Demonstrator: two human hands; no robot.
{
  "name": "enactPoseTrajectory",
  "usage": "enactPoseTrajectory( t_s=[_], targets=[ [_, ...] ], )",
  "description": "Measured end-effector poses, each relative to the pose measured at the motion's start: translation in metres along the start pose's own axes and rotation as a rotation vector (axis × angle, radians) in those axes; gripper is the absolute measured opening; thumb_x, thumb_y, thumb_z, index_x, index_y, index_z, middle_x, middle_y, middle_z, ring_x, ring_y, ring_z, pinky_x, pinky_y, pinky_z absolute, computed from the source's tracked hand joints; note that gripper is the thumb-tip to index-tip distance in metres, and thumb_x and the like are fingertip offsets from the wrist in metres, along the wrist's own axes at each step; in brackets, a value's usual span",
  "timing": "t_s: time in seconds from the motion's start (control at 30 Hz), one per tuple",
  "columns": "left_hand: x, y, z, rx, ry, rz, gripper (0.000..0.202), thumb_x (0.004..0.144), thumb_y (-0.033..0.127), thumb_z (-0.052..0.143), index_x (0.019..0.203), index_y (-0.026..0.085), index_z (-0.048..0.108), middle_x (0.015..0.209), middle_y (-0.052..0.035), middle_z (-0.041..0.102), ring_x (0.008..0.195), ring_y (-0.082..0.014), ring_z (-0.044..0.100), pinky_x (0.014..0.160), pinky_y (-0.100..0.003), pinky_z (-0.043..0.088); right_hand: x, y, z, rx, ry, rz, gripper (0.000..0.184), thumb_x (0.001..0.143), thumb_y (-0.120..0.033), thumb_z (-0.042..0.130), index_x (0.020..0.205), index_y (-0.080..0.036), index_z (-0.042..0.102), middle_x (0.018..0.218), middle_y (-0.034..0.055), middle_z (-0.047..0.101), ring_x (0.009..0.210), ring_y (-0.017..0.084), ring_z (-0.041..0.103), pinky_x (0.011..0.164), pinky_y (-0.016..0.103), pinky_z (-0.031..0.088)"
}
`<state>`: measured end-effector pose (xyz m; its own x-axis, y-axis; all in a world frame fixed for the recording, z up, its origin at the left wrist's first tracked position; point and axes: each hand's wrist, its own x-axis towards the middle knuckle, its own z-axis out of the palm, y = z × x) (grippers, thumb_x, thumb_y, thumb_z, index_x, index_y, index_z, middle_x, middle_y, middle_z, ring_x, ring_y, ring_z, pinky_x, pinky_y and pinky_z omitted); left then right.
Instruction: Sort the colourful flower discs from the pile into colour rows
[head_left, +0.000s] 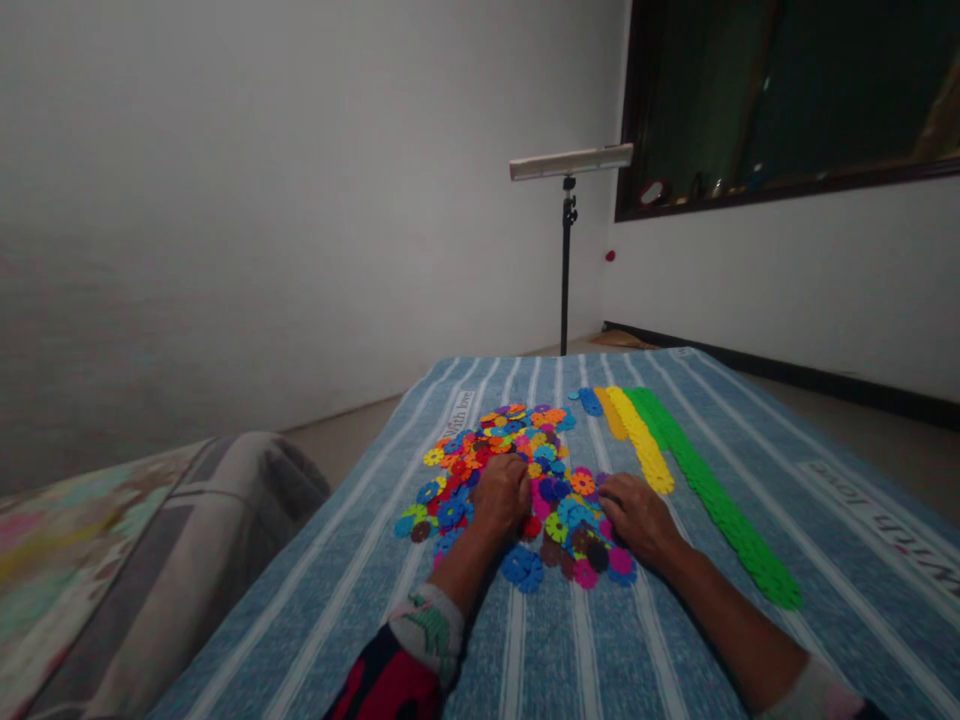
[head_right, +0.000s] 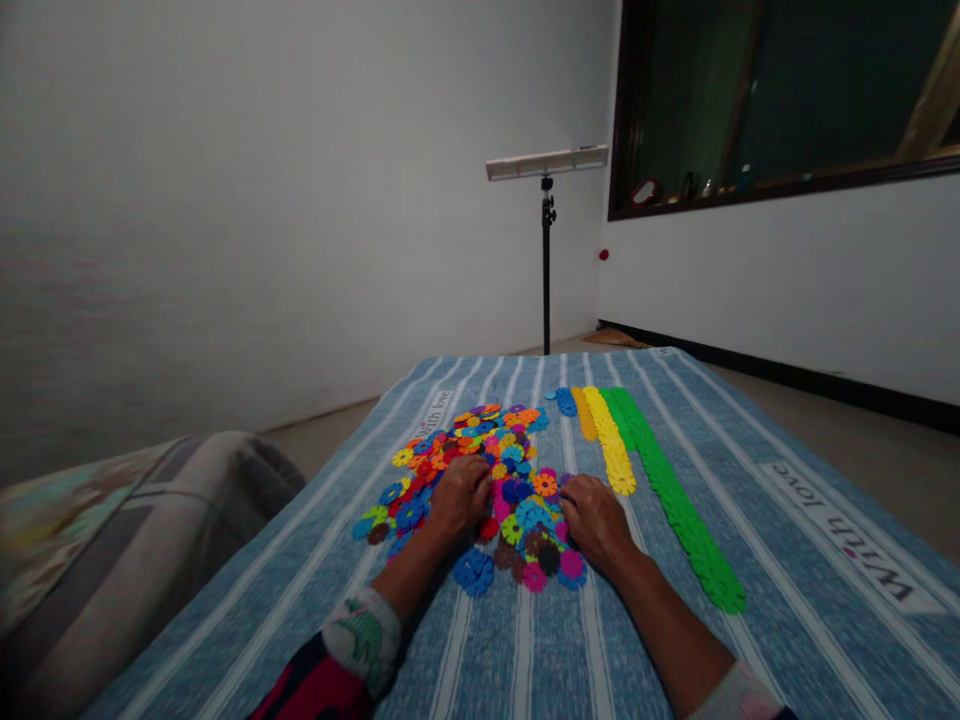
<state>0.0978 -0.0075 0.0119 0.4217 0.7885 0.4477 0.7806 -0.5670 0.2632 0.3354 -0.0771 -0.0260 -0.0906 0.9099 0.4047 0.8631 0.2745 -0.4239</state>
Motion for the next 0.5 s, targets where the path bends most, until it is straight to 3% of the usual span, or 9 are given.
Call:
enactPoseTrajectory(
  t_s=[0.13,0.27,0.5],
  targets=[
    [-0.002,0.007,0.002,0.013,-0.065,0.006,0.019,0.087,0.016,0.050,0.092,0.016,0.069,0.106,-0.0114,0.069,0.104,-0.0230,0.060,0.095,-0.036,0.047,-0.003,0.004,0.003,0.014,0.004,-0.021,0.028,0.092,-0.025,0.043,0.090,-0.019,0.070,0.096,0.0084,0.068,0.093,0.023,0.060,0.087,0.034,0.045],
    [-0.006,0.012,0.002,0.064,-0.156,0.069,0.021,0.090,0.018,0.047,0.091,0.017,0.068,0.100,-0.0104,0.069,0.102,-0.0225,0.059,0.091,-0.034,0.046,-0.006,0.011,0.006,0.033,0.018,-0.033,0.030,0.093,-0.031,0.042,0.090,-0.021,0.070,0.095,0.0078,0.069,0.092,0.023,0.062,0.086,0.035,0.046],
    [-0.010,0.020,0.002,0.157,-0.251,0.053,0.026,0.093,0.020,0.041,0.094,0.018,0.067,0.093,-0.0105,0.069,0.094,-0.0233,0.059,0.080,-0.034,0.044,-0.010,0.011,0.004,0.055,0.048,-0.035,0.031,0.091,-0.035,0.042,0.090,-0.022,0.070,0.096,0.0078,0.070,0.092,0.023,0.064,0.086,0.036,0.048]
  ],
)
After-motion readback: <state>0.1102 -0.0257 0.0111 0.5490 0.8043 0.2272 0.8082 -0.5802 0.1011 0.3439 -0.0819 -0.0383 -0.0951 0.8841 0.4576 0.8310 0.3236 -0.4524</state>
